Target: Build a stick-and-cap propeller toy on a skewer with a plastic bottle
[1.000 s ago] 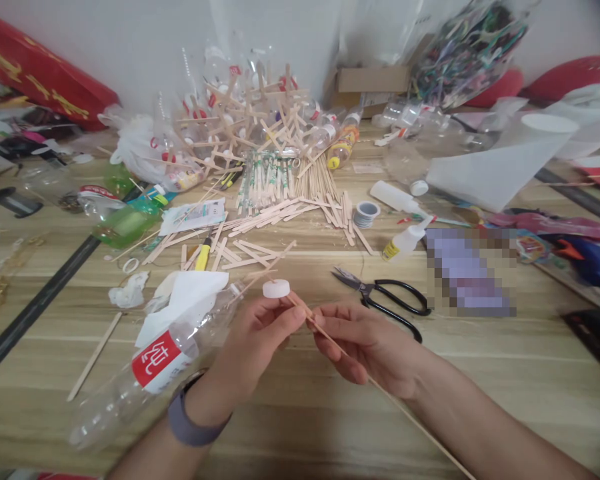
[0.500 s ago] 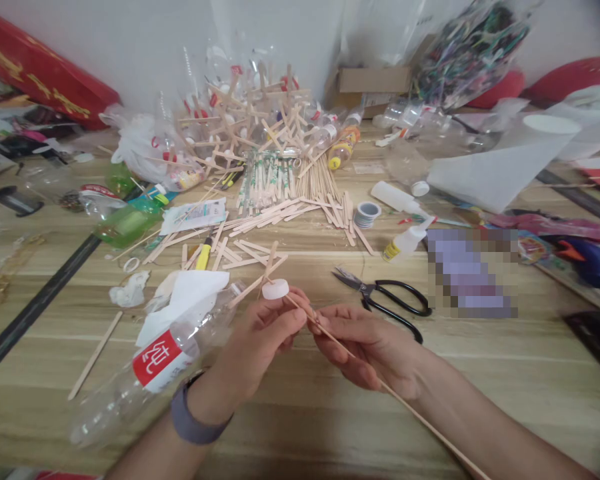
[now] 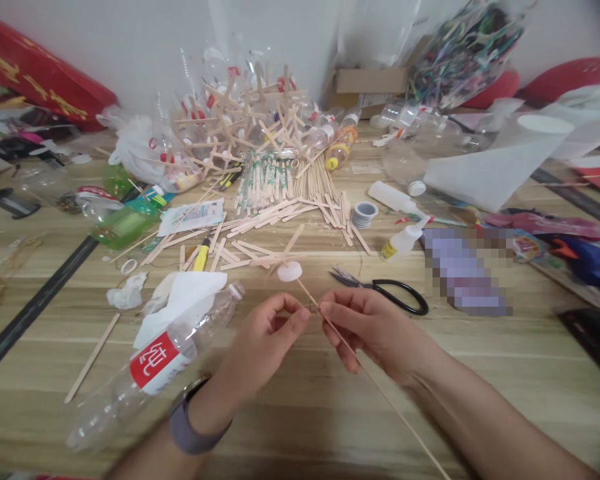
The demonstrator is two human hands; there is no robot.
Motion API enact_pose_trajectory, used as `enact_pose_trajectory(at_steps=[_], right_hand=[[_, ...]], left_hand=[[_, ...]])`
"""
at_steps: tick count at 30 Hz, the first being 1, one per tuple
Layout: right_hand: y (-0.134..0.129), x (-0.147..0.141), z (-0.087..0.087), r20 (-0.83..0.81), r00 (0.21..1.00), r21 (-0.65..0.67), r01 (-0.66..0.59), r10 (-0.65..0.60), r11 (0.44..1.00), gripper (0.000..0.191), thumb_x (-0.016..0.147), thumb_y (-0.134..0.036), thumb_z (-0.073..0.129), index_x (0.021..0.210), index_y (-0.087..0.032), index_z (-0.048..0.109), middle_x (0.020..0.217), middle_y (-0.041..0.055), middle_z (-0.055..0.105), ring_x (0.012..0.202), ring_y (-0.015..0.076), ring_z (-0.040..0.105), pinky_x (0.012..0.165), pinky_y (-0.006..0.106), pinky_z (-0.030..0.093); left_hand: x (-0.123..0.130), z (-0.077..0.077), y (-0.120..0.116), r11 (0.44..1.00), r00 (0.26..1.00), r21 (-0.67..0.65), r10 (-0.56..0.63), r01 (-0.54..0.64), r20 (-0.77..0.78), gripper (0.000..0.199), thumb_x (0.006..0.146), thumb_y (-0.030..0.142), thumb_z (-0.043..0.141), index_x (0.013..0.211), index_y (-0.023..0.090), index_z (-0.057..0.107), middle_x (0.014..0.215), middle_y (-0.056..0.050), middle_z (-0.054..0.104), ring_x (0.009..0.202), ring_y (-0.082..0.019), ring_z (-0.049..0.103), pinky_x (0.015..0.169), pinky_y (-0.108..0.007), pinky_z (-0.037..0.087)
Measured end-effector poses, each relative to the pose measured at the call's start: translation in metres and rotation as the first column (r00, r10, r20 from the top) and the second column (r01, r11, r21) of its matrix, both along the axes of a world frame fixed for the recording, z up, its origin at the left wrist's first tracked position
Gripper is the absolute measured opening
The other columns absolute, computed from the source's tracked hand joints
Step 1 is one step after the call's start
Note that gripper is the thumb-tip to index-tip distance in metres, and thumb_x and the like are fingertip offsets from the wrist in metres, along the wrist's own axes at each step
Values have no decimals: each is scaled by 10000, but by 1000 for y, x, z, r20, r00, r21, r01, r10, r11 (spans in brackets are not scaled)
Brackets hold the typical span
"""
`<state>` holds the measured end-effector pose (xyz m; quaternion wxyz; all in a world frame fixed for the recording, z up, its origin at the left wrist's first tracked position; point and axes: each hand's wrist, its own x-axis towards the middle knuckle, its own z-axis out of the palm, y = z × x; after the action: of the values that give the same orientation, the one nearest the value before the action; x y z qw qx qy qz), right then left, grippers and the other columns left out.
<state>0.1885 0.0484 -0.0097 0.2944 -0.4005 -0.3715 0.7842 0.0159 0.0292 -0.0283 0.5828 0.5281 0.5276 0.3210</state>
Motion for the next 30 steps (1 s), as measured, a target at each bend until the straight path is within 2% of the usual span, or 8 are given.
enact_pose_trajectory(at_steps=[4,8,11,16,20,23,27,30], right_hand=[[0,2,4,230,971,232,14,-69,973,284,793,-362,672,640,-159,544,504,-67,564,367,53,558,390,147,411],[-3,0,3,299,954,276,-49,-37,960,278,829,-391,610,672,-173,539,524,-54,564,385,66,556,405,172,409],[-5,-1,2,322,946,290,-57,-41,955,280,824,-409,605,684,-177,537,532,-49,562,392,70,553,406,178,402],[-5,-1,3,332,943,270,-63,-32,961,304,814,-447,594,679,-184,524,537,-47,560,385,75,551,400,184,397],[-5,-2,4,347,937,267,-62,-36,962,306,802,-461,592,681,-189,519,544,-42,563,388,80,545,405,193,406],[-6,-4,3,386,921,305,-78,-48,949,290,814,-448,567,683,-193,520,525,-41,550,392,86,544,402,192,394],[-8,-5,2,406,912,324,-94,-49,941,269,816,-428,548,687,-194,515,528,-43,546,389,87,546,388,184,377],[-8,-5,1,422,906,330,-115,-37,937,265,822,-414,547,677,-195,515,518,-40,553,399,93,558,394,183,385]], left_hand=[[1,3,-7,947,977,321,73,-5,-199,239,909,363,533,751,184,552,643,44,488,552,-93,430,509,-210,348],[-2,5,-13,647,909,761,291,44,-299,108,904,164,546,972,215,613,1019,-27,584,820,-120,571,682,-220,458],[-3,4,-13,514,876,841,313,170,-367,224,901,103,539,1085,217,595,1137,-63,560,1022,-158,566,816,-249,483],[-1,-2,-10,457,826,845,335,279,-454,184,897,108,537,1057,181,592,1139,-95,544,894,-152,598,785,-272,503],[1,-2,-10,510,826,827,344,235,-447,125,906,137,525,969,168,629,1001,-74,565,743,-125,587,698,-258,490],[2,2,-8,667,886,722,206,184,-416,162,918,165,503,935,161,664,842,-41,604,722,-132,584,657,-240,466],[0,3,-2,929,973,368,45,42,-225,180,889,295,564,852,181,699,720,-6,645,658,-134,571,588,-227,435],[0,2,0,992,997,119,46,-39,-56,200,817,370,651,787,179,702,676,9,639,637,-133,552,571,-223,415]])
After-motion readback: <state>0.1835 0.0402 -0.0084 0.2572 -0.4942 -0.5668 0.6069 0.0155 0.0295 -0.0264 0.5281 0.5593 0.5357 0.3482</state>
